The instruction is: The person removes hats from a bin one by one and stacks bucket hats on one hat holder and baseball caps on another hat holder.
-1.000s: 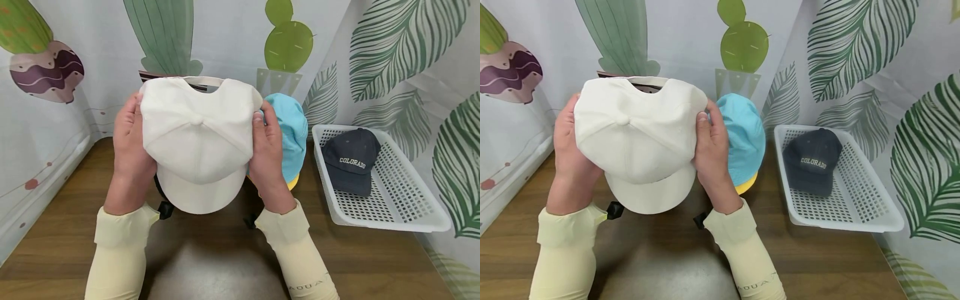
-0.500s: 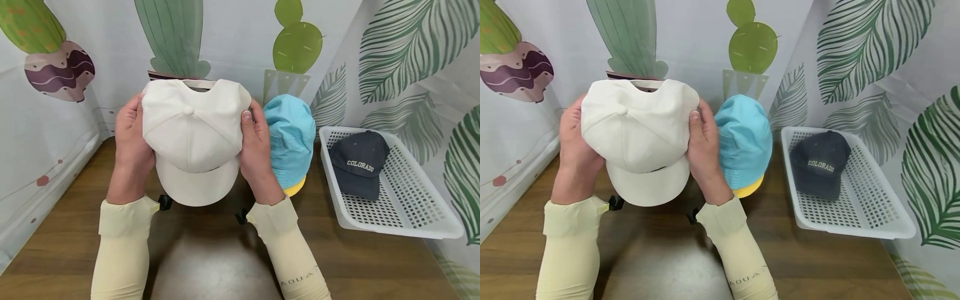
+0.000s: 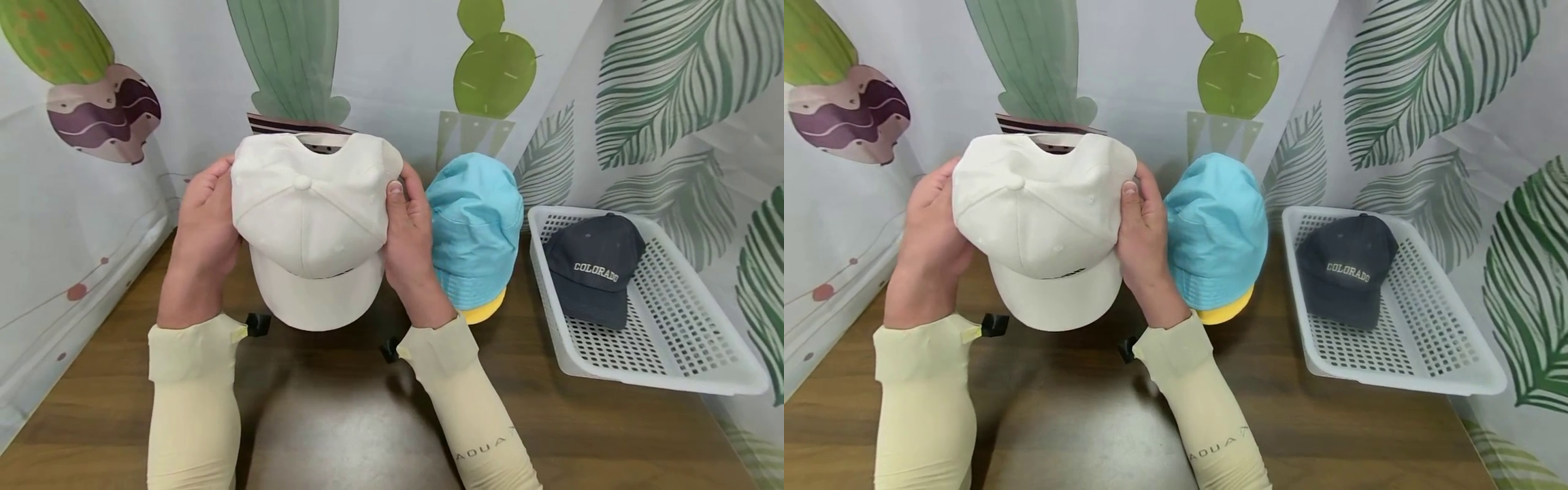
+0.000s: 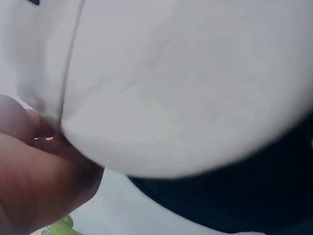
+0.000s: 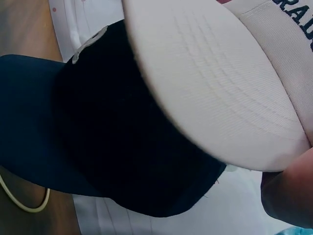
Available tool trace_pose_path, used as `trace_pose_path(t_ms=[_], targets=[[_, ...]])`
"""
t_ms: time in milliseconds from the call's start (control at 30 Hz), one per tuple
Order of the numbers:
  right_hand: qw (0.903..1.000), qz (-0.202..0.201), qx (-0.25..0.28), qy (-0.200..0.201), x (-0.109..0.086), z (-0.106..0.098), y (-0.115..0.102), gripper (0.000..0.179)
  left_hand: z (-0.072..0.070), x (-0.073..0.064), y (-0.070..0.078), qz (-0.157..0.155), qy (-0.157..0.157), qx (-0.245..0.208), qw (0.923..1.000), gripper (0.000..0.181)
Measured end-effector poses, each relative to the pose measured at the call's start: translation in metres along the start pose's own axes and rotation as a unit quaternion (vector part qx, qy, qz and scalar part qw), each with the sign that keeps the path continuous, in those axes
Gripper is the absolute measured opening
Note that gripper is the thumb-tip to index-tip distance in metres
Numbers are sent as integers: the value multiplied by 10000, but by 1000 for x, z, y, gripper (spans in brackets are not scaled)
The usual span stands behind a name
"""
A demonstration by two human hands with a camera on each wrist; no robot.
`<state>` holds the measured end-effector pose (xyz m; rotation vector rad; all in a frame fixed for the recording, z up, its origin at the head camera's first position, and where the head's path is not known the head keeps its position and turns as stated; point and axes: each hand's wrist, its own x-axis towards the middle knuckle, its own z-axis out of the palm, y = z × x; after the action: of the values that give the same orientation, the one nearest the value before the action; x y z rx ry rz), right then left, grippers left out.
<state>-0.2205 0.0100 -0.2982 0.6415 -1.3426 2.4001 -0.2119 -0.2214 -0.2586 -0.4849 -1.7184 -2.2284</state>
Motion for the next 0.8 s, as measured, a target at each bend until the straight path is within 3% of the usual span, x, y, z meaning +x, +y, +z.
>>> trace_pose_path(t_ms=[167,533,800], targets=[[9999,63,-98,-7,2,2,6,43,-7,0,1,-91,67,-19,9999,34],[9992,315,-225,125,6,3,24,43,-18,5,-11,-374,478,386,9974,29],[9938,720,-670,514,5,2,30,38,-20,7,-19,-621,698,582,9939,24]])
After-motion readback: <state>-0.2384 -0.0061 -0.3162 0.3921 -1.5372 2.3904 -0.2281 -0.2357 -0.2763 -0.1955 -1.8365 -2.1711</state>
